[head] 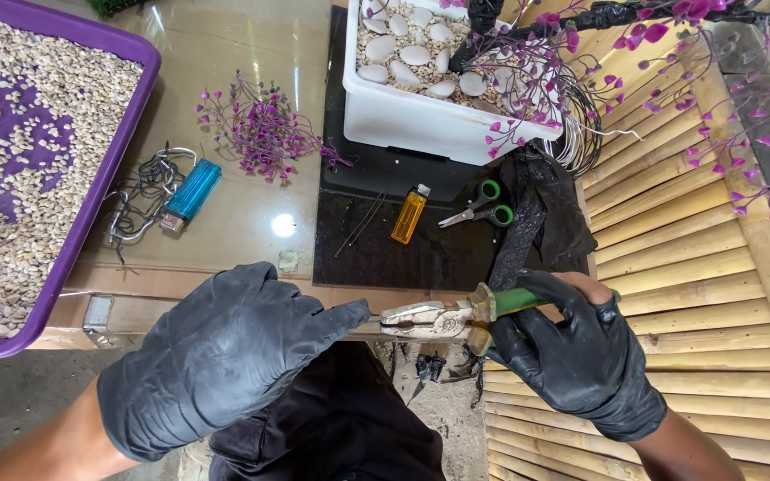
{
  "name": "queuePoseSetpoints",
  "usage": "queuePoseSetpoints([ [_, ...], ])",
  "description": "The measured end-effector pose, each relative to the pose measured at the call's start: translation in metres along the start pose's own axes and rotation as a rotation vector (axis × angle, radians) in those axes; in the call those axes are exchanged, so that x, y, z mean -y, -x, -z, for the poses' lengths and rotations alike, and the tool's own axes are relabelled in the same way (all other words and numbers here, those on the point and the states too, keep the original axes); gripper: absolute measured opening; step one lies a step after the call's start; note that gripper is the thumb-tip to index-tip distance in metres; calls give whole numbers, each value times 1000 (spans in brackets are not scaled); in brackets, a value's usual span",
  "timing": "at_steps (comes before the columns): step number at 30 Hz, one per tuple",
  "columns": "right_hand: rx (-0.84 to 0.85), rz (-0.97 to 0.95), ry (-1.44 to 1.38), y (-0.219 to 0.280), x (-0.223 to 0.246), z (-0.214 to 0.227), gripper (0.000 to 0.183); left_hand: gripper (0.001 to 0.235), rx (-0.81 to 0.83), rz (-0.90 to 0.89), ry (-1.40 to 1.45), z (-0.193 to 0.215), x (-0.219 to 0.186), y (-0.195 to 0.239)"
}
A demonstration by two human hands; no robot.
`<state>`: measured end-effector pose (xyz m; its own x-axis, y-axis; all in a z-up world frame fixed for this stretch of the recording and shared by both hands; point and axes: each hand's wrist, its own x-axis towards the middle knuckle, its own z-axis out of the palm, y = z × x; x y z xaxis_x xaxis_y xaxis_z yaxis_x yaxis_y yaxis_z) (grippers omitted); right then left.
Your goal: Refining the trunk of an artificial floral tree by twisting and tightening wire using pliers.
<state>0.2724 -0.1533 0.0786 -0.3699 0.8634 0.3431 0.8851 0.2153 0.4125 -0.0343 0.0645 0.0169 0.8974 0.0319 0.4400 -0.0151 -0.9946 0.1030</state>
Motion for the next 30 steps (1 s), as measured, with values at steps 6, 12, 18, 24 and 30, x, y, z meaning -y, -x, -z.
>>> queuePoseSetpoints([
  [6, -69, -155, -164, -4, 0, 0, 19, 80, 16, 34, 100, 8, -1, 0],
  [12, -17, 93, -26, -7, -7, 0, 13, 72, 8, 23, 166, 7, 4, -3],
  [18, 6, 36, 14, 8, -11, -5, 25, 67, -37, -4, 175, 12, 6, -3],
  [24, 11, 175, 68, 15, -13, -14, 19, 71, -1, 6, 117, 15, 3, -7],
  [30, 19, -35, -106, 17, -12, -22, 24, 53, 2, 27, -307, 19, -9, -14],
])
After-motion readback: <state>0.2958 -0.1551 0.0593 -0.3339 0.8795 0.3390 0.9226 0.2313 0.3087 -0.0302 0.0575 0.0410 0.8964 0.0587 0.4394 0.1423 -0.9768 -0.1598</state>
